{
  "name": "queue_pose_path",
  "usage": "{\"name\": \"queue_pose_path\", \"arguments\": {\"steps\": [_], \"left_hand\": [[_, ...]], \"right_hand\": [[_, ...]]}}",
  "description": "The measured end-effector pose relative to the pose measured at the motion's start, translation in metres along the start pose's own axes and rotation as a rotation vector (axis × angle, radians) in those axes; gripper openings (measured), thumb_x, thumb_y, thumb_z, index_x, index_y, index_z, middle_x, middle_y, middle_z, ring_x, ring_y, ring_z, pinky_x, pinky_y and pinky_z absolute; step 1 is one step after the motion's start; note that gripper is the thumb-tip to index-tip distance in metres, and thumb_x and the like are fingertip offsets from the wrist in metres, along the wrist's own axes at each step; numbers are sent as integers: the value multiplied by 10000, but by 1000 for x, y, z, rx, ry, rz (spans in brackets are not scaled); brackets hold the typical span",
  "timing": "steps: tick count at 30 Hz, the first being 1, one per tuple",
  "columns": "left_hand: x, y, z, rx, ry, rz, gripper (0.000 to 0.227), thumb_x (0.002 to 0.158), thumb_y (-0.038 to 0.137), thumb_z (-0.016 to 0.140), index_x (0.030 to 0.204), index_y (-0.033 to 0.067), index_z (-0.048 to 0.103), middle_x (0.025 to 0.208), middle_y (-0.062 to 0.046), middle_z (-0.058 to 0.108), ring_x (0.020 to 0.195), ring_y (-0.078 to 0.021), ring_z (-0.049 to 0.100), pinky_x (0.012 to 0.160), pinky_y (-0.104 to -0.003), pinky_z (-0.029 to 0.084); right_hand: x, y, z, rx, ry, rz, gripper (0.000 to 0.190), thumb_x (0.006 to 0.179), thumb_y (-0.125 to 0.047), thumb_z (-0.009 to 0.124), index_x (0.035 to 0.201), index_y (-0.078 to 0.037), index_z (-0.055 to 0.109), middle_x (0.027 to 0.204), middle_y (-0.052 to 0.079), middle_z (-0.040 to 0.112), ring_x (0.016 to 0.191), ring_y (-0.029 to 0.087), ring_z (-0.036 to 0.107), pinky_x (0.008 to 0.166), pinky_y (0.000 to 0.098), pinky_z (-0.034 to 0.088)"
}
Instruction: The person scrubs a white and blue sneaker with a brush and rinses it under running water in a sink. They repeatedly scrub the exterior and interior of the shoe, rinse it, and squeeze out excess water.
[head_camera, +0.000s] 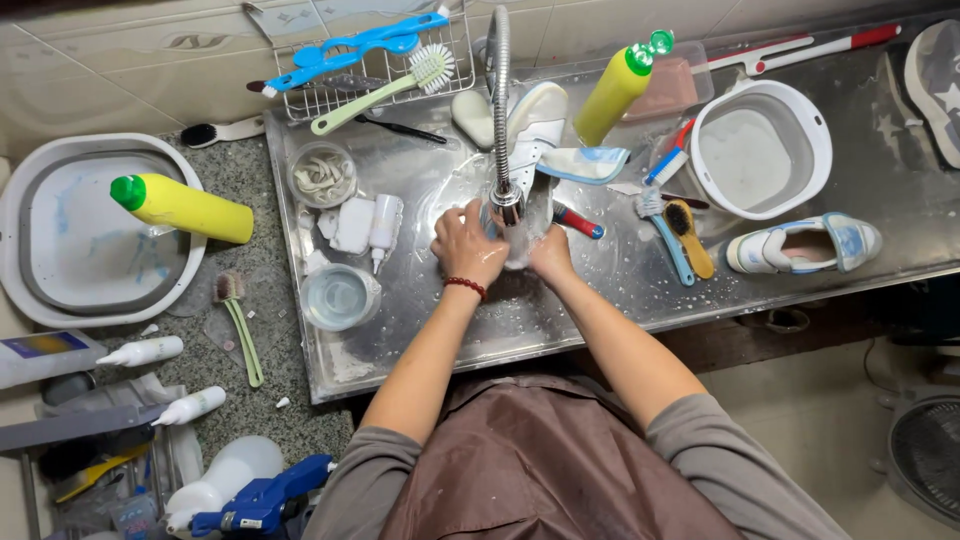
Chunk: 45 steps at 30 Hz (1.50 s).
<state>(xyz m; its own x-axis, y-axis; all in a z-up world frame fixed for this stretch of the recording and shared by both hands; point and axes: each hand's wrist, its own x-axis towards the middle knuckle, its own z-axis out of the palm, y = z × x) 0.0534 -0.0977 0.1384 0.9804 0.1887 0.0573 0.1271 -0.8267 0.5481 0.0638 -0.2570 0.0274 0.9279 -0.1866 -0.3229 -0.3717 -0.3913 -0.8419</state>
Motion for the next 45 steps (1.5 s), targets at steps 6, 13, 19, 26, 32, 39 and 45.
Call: {"name": "queue_pose_path", "arguments": {"steps": [6, 13, 19, 26, 32, 39, 45], "left_hand": [[1, -35, 52, -350, 27, 84, 880, 714, 121, 708, 1555, 188, 458, 1259, -189, 528, 1173, -405, 519, 1068, -472, 444], [-5, -18, 10, -228, -38, 7, 894, 696, 155, 739, 1541, 196, 448, 1233, -208, 519, 1156, -404, 512, 1038, -483, 426], [-10, -25, 7, -100, 117, 219, 945, 634, 264, 815, 1513, 190, 476, 1279, -231, 508, 1190, -424, 492, 985, -534, 378], [-4, -30, 18, -67, 215, 262, 897, 633, 309, 784, 1484, 192, 525, 1307, -200, 534, 1199, -393, 513, 995, -525, 388], [3, -24, 11, -69, 211, 243, 780, 664, 318, 767, 1414, 188, 597, 1279, -175, 566, 1187, -373, 535, 990, -524, 385], [2, -28, -3, -116, 79, 229, 753, 671, 285, 729, 1406, 169, 614, 1280, -167, 585, 1183, -373, 545, 995, -512, 408], [-4, -27, 24, -65, 225, 403, 478, 655, 299, 712, 1110, 154, 679, 1290, -154, 598, 1197, -368, 552, 1010, -502, 381]], "right_hand": [[11, -8, 23, 239, -219, -174, 238, 910, -154, 720, 1074, 19, 718, 974, 134, 755, 872, 156, 652, 737, 348, 554], [16, 16, 43, 263, -12, -29, 246, 887, -163, 718, 1063, 9, 711, 956, 97, 757, 856, 174, 680, 731, 330, 558], [8, -33, 43, 1142, -13, 235, 164, 927, -138, 602, 1032, -52, 694, 923, 57, 741, 817, 168, 708, 720, 344, 589], [55, 41, 85, 965, 26, 67, 251, 1012, -162, 571, 1023, 40, 719, 937, 88, 722, 768, 176, 645, 661, 334, 517], [14, 11, 75, 642, -95, -71, 182, 969, -161, 598, 1095, -52, 670, 977, 30, 713, 843, 78, 624, 706, 284, 529], [45, 74, 64, 981, -475, 490, 284, 982, -230, 571, 1150, -11, 638, 990, 129, 695, 806, 257, 680, 668, 392, 571], [-16, -10, 72, 1425, -480, 511, 411, 933, -385, 558, 1179, -70, 657, 1141, 117, 706, 1008, 227, 699, 841, 386, 616]]}}
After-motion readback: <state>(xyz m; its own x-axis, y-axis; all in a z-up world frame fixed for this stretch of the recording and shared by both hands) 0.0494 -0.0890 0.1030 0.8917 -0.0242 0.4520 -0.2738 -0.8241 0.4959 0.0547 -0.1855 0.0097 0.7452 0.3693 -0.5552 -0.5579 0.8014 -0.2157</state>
